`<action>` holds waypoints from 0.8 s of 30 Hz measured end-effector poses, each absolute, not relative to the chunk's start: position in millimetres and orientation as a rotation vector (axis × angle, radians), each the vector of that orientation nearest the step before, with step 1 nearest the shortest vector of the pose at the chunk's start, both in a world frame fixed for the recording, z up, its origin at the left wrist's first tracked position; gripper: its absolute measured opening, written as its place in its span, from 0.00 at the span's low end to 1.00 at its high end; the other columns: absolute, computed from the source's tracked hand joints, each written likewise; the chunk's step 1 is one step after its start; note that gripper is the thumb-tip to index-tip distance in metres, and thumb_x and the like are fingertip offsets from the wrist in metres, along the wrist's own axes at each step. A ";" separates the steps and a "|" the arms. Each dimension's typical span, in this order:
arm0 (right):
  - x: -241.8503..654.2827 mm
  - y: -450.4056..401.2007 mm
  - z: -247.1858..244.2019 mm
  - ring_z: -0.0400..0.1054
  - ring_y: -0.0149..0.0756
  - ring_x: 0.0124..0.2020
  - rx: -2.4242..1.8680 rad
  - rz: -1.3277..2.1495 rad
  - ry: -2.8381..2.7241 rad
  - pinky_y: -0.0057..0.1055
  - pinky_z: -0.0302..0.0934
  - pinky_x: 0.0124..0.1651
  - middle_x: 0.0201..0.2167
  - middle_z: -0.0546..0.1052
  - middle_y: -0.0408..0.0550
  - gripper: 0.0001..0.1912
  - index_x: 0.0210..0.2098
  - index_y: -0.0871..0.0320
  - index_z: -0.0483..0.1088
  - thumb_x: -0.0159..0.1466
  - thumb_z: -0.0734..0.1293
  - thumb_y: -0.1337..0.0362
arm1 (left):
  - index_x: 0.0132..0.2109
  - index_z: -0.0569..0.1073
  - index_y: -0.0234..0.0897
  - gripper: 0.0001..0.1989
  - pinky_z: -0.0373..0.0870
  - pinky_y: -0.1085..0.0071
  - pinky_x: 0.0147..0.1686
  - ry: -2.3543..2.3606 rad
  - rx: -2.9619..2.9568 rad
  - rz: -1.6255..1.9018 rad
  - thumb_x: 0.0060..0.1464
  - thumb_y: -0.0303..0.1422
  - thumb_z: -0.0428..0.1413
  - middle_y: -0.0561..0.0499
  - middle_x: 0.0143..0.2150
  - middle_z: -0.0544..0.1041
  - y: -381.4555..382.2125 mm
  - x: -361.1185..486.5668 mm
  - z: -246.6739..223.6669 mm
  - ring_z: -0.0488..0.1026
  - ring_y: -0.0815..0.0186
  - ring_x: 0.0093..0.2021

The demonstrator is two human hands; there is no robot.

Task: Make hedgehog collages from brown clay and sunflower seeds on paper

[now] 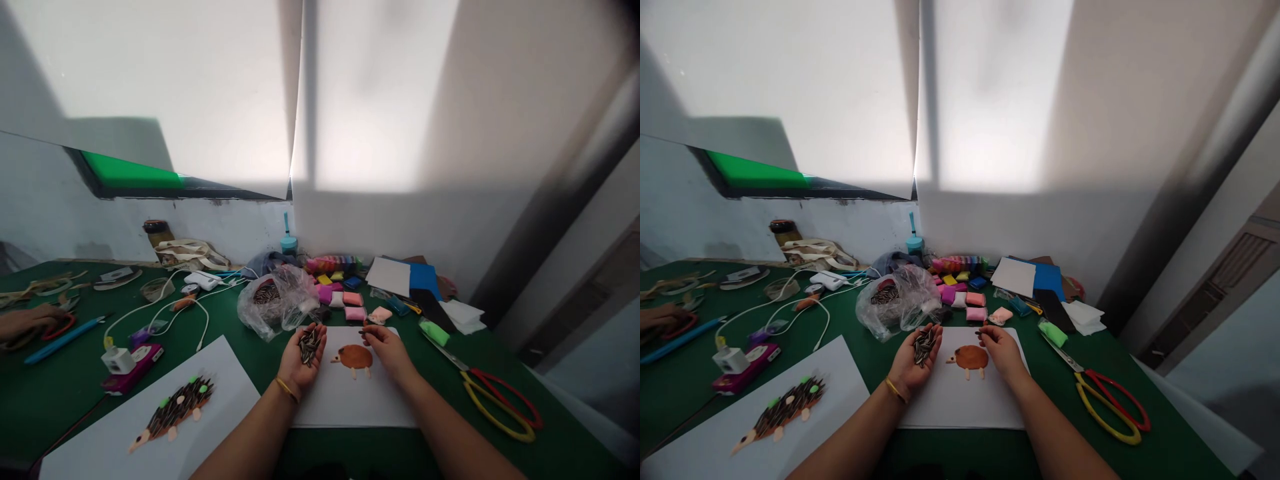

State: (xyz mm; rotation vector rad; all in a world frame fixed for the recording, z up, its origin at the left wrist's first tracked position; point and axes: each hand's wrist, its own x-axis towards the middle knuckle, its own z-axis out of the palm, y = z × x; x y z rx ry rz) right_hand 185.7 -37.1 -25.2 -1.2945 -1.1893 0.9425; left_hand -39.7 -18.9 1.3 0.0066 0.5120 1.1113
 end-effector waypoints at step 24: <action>148.1 -67.0 -0.7 0.68 0.36 0.37 -1.361 0.488 -1.929 0.30 0.59 0.40 0.32 0.76 0.45 0.06 0.29 0.54 0.73 0.56 0.63 0.67 | 0.40 0.71 0.30 0.09 0.76 0.63 0.38 0.525 0.041 1.114 0.57 0.31 0.49 0.41 0.38 0.77 -20.2 -38.7 -0.4 0.76 0.58 0.42</action>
